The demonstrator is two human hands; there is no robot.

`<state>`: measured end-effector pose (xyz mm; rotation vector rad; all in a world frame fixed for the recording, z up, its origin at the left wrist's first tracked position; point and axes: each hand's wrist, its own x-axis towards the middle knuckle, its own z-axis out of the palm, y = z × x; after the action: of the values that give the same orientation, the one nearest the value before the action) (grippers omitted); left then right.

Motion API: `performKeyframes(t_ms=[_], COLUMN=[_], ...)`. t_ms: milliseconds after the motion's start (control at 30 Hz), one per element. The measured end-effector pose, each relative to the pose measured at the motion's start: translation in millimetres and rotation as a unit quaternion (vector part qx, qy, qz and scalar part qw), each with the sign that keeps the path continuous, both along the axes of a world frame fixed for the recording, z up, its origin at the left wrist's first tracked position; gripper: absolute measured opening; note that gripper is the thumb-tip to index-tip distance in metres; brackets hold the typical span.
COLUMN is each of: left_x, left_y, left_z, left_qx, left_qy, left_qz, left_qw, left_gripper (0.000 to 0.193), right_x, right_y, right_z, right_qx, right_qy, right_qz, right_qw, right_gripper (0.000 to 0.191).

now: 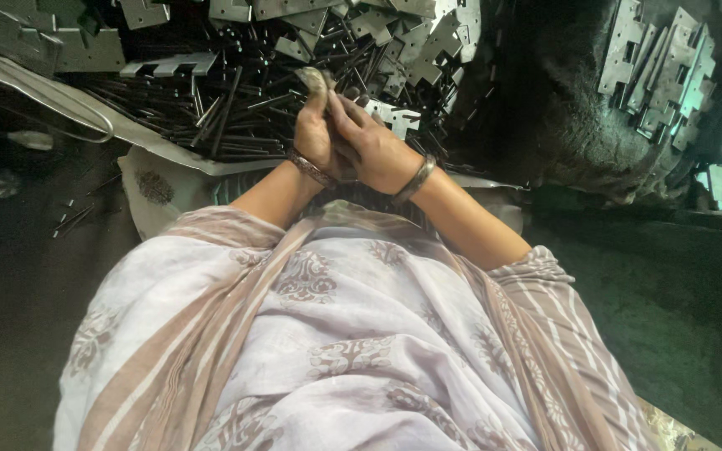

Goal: The person sorts small metal brackets and pins from a large pile in a container. They repeatedly pick up items, separate them by type, and place them into different sections of the pile. The task involves continuous manual handling of the metal components.

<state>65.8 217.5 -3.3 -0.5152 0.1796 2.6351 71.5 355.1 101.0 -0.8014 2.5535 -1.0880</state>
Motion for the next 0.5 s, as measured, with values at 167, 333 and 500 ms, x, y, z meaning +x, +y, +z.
performKeyframes(t_ms=[167,333,500], left_x=[-19,-85,-92], left_y=[-34,-105,-108], left_z=[18,2,12], left_qx=[-0.356,-0.844,-0.839], left_qy=[0.284,0.468,0.506], left_qz=[-0.118,-0.071,-0.117], left_qw=[0.883,0.254,0.161], left_gripper=[0.059,0.059,0.075], right_x=[2,7,-6], right_y=[40,101,179], right_z=[4,2,-1], right_qx=[-0.268,-0.565,-0.494], right_qy=[-0.161,-0.344,-0.137], right_qz=[-0.168,-0.272,-0.391], right_qw=[0.935,0.699,0.764], right_gripper=[0.070,0.058,0.053])
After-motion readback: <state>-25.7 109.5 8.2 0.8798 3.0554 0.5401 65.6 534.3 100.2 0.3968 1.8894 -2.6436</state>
